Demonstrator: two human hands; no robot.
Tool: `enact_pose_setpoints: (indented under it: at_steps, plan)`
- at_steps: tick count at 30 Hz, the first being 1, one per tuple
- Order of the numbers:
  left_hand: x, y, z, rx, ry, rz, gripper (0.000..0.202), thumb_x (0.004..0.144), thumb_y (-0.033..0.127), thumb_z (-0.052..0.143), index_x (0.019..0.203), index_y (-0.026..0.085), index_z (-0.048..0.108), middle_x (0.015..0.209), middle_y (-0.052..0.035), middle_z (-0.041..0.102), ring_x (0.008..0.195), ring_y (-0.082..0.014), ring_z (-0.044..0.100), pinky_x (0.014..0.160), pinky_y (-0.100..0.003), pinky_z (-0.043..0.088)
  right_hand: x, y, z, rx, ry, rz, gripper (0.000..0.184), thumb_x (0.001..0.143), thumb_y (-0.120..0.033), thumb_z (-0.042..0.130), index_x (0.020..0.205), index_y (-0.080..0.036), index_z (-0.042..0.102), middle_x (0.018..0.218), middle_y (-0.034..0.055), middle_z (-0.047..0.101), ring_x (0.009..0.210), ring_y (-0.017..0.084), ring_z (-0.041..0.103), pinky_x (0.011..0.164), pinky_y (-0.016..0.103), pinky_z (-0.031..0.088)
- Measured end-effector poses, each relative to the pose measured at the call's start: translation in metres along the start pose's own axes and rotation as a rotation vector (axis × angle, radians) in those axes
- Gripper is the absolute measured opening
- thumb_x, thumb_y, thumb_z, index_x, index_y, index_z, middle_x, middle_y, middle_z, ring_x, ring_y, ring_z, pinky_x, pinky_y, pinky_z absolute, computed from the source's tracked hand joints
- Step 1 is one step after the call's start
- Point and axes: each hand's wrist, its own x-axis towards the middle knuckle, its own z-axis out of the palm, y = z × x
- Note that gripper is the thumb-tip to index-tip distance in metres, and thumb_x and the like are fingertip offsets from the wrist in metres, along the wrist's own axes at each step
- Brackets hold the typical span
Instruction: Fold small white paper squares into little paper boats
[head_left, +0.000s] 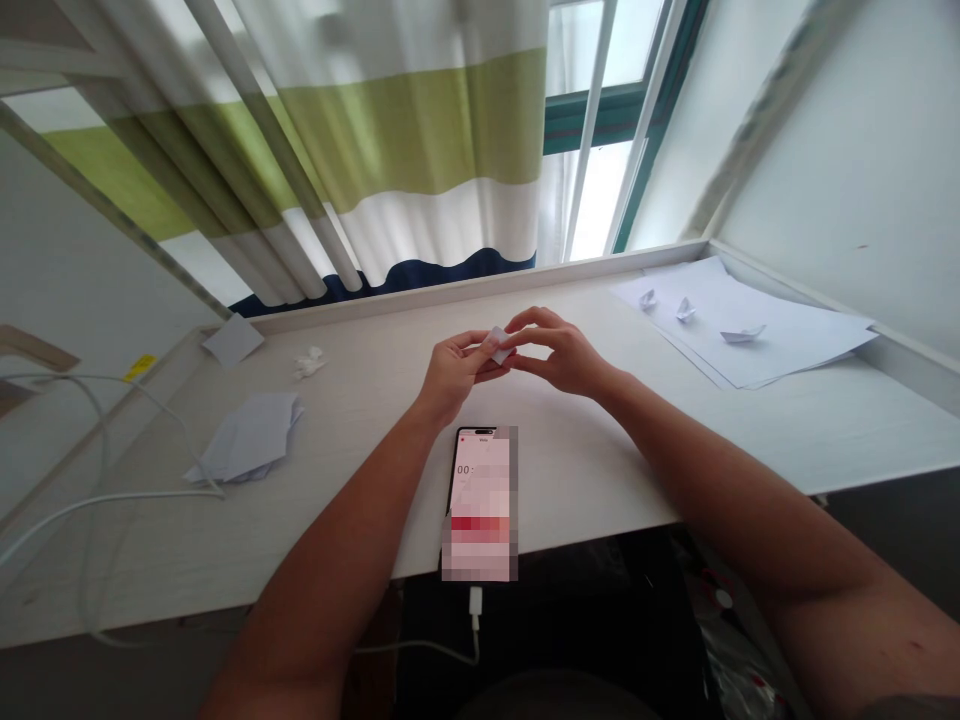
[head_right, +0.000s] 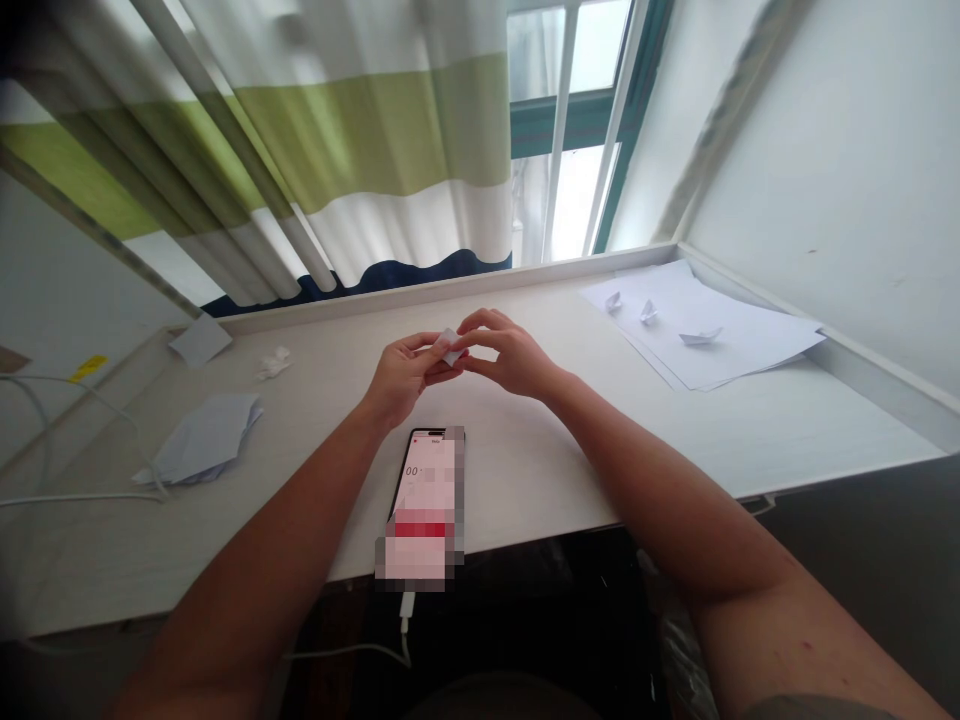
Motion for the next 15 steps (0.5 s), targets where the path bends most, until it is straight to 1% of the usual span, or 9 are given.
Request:
enact_pose_setpoints:
  at_steps: [3,6,9,11,15]
  plan:
    - [0.001,0.002,0.001,-0.031,0.014,-0.025,0.027,0.092,0.040,0.085,0.098,0.014,0.079,0.086,-0.0081,0.083,0.081,-0.0198,0.082,0.092,-0.041,0.069,0.000,-0.001,-0.001,-0.009,0.017,-0.014,0.009,0.100,-0.036,0.078,0.105,-0.031,0.083,0.111,0.0061,0.074,0.103,0.026,0.069,0.090,0.046,0.058]
    - [0.001,0.001,0.002,-0.040,0.011,-0.029,0.024,0.095,0.037,0.081,0.096,0.013,0.079,0.085,-0.0077,0.082,0.080,-0.0193,0.082,0.094,-0.042,0.068,0.001,-0.003,-0.001,0.011,0.031,-0.008,0.013,0.101,-0.040,0.076,0.100,-0.029,0.084,0.105,0.0063,0.075,0.098,0.025,0.069,0.087,0.045,0.059]
    - [0.000,0.000,0.003,-0.024,-0.035,-0.014,0.025,0.095,0.038,0.082,0.097,0.013,0.078,0.089,-0.0083,0.083,0.085,-0.0194,0.082,0.099,-0.042,0.066,0.002,-0.005,0.000,0.036,0.044,0.052,0.025,0.103,-0.047,0.072,0.093,-0.026,0.081,0.099,0.0067,0.075,0.092,0.024,0.069,0.085,0.044,0.060]
    - [-0.001,0.000,0.004,-0.014,-0.053,0.007,0.028,0.092,0.039,0.084,0.101,0.014,0.077,0.091,-0.0087,0.083,0.087,-0.0203,0.083,0.101,-0.043,0.065,0.002,-0.007,0.001,0.075,0.065,0.103,0.032,0.104,-0.051,0.068,0.091,-0.024,0.078,0.096,0.0069,0.074,0.085,0.022,0.069,0.079,0.042,0.062]
    - [-0.003,0.001,0.006,0.029,-0.042,0.078,0.039,0.087,0.041,0.089,0.114,0.018,0.070,0.089,-0.0064,0.084,0.085,-0.0206,0.082,0.096,-0.043,0.064,0.003,-0.011,0.005,0.140,0.133,0.187,0.039,0.103,-0.057,0.066,0.087,-0.023,0.073,0.094,0.0067,0.075,0.079,0.020,0.071,0.072,0.039,0.064]
